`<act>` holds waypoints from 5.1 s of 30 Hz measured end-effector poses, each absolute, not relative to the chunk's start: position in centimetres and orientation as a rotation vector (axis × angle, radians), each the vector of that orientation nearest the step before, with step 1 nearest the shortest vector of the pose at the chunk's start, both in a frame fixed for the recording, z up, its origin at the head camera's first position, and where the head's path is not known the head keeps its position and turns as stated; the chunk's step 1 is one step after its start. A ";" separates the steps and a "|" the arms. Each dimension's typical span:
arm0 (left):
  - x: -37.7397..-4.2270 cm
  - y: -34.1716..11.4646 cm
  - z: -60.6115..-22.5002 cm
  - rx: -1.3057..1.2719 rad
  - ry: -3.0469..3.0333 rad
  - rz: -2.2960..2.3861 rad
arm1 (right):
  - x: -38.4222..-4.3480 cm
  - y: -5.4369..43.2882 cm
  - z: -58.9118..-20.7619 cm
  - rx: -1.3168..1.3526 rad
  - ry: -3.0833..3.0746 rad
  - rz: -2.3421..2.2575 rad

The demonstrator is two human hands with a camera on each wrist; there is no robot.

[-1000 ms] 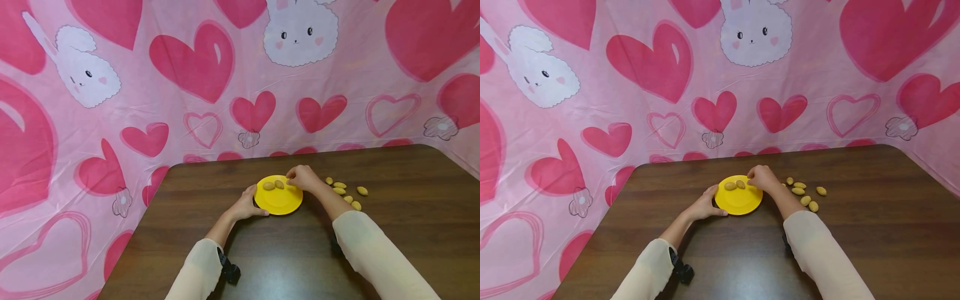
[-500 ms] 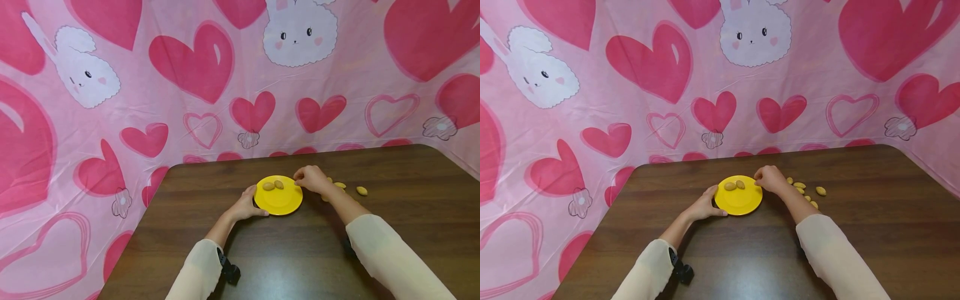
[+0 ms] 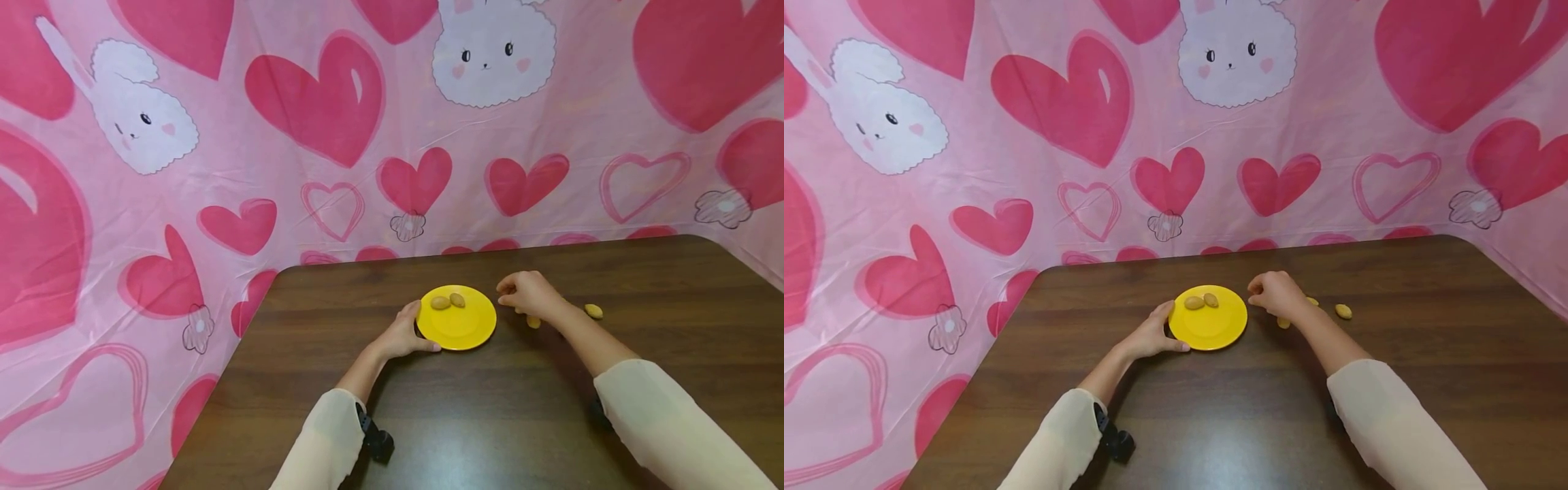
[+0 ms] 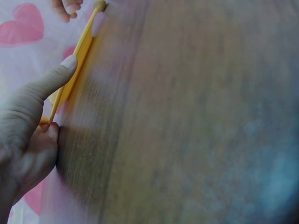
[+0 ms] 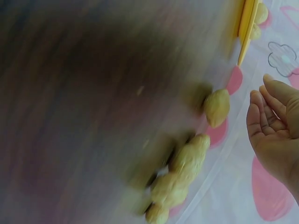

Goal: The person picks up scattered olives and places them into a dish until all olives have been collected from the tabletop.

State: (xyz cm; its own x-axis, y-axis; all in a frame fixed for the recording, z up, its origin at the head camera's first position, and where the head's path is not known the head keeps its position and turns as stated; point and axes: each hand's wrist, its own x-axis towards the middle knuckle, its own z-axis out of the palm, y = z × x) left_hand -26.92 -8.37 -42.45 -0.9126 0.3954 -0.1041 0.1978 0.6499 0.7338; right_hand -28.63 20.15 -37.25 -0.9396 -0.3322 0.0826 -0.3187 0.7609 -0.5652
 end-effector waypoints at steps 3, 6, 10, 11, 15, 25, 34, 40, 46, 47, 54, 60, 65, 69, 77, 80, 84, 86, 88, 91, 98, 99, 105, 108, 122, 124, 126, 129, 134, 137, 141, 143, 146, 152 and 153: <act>-27.0 -8.4 -42.5 0.481 2.616 1.112 | -28.2 21.1 -37.3 -0.577 2.958 -0.912; -27.0 -8.4 -42.5 0.480 2.612 1.114 | -27.9 22.0 -37.4 -0.620 2.993 -0.882; -27.0 -8.4 -42.4 0.478 2.610 1.118 | -27.4 23.1 -37.4 -0.628 3.009 -0.876; -27.0 -8.4 -42.4 0.479 2.610 1.118 | -27.3 23.3 -37.3 -0.623 3.012 -0.877; -27.0 -8.4 -42.4 0.488 2.610 1.116 | -26.9 24.3 -37.3 -0.602 3.033 -0.879; -26.9 -8.4 -42.4 0.485 2.602 1.124 | -26.3 27.1 -37.5 -0.542 3.080 -0.830; -26.9 -8.5 -42.5 0.490 2.603 1.125 | -25.7 29.9 -37.6 -0.490 3.108 -0.765; -26.9 -8.5 -42.5 0.501 2.604 1.135 | -25.4 31.7 -37.8 -0.459 3.118 -0.766; -26.9 -8.5 -42.4 0.505 2.597 1.137 | -25.4 32.8 -38.1 -0.440 3.147 -0.724; -26.9 -8.5 -42.5 0.505 2.597 1.138 | -25.4 32.9 -38.1 -0.431 3.148 -0.718; -27.0 -8.5 -42.6 0.510 2.601 1.141 | -25.5 33.4 -38.1 -0.388 3.133 -0.690; -27.0 -8.5 -42.6 0.495 2.594 1.144 | -25.5 33.7 -38.4 -0.361 3.107 -0.690; -27.0 -8.5 -42.5 0.492 2.596 1.137 | -25.7 33.8 -38.6 -0.354 3.080 -0.698; -27.0 -8.5 -42.5 0.497 2.599 1.137 | -25.8 33.8 -38.9 -0.369 3.072 -0.687; -26.9 -8.5 -42.6 0.505 2.590 1.155 | -26.2 33.8 -39.3 -0.414 3.086 -0.667; -26.9 -8.5 -42.6 0.505 2.592 1.159 | -26.2 33.9 -39.3 -0.411 3.072 -0.669; -27.0 -8.5 -42.7 0.495 2.597 1.150 | -26.1 33.9 -39.1 -0.396 3.060 -0.678; -27.0 -8.5 -42.7 0.487 2.597 1.146 | -26.1 33.8 -39.0 -0.392 3.065 -0.681; -27.0 -8.5 -42.7 0.483 2.596 1.148 | -26.1 33.8 -38.9 -0.391 3.071 -0.687; -27.0 -8.5 -42.7 0.484 2.596 1.151 | -26.1 33.7 -38.7 -0.391 3.074 -0.693; -27.0 -8.5 -42.7 0.486 2.600 1.149 | -26.0 33.4 -38.3 -0.396 3.097 -0.715; -27.0 -8.4 -42.7 0.484 2.600 1.150 | -26.0 33.3 -38.3 -0.397 3.103 -0.723; -26.9 -8.5 -42.7 0.473 2.593 1.156 | -26.0 32.6 -38.0 -0.399 3.110 -0.765; -26.9 -8.5 -42.7 0.468 2.585 1.163 | -26.0 32.2 -37.9 -0.393 3.104 -0.781; -27.0 -8.5 -42.4 0.486 2.598 1.141 | -26.3 30.7 -37.4 -0.411 3.103 -0.817; -27.0 -8.5 -42.4 0.482 2.594 1.142 | -26.4 30.3 -37.3 -0.416 3.101 -0.823; -27.1 -8.5 -42.4 0.476 2.592 1.140 | -26.6 29.9 -37.2 -0.428 3.095 -0.833; -27.1 -8.5 -42.4 0.467 2.589 1.137 | -26.6 29.3 -37.0 -0.438 3.090 -0.846; -27.0 -8.5 -42.4 0.475 2.594 1.136 | -26.7 28.2 -36.9 -0.461 3.076 -0.858; -27.0 -8.5 -42.4 0.486 2.598 1.132 | -26.9 27.6 -36.9 -0.481 3.065 -0.857; -27.0 -8.5 -42.3 0.487 2.599 1.138 | -27.3 26.7 -36.7 -0.500 3.053 -0.866; -26.9 -8.4 -42.3 0.485 2.596 1.145 | -27.5 26.1 -36.7 -0.501 3.047 -0.873; -26.9 -8.4 -42.2 0.480 2.594 1.145 | -27.8 25.3 -36.8 -0.506 3.034 -0.879; -26.8 -8.5 -42.2 0.471 2.592 1.144 | -28.4 23.9 -36.9 -0.541 3.008 -0.869; -26.8 -8.5 -42.2 0.472 2.592 1.146 | -28.5 23.7 -36.9 -0.547 3.004 -0.868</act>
State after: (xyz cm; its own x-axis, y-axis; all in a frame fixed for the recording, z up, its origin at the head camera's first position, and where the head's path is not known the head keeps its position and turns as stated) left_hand -26.83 -8.52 -42.21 -0.9111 0.3970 -0.1110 0.1851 0.6346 0.7503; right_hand -28.49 23.71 -36.93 -0.9402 -0.3171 0.1247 -0.3347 0.7912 -0.5118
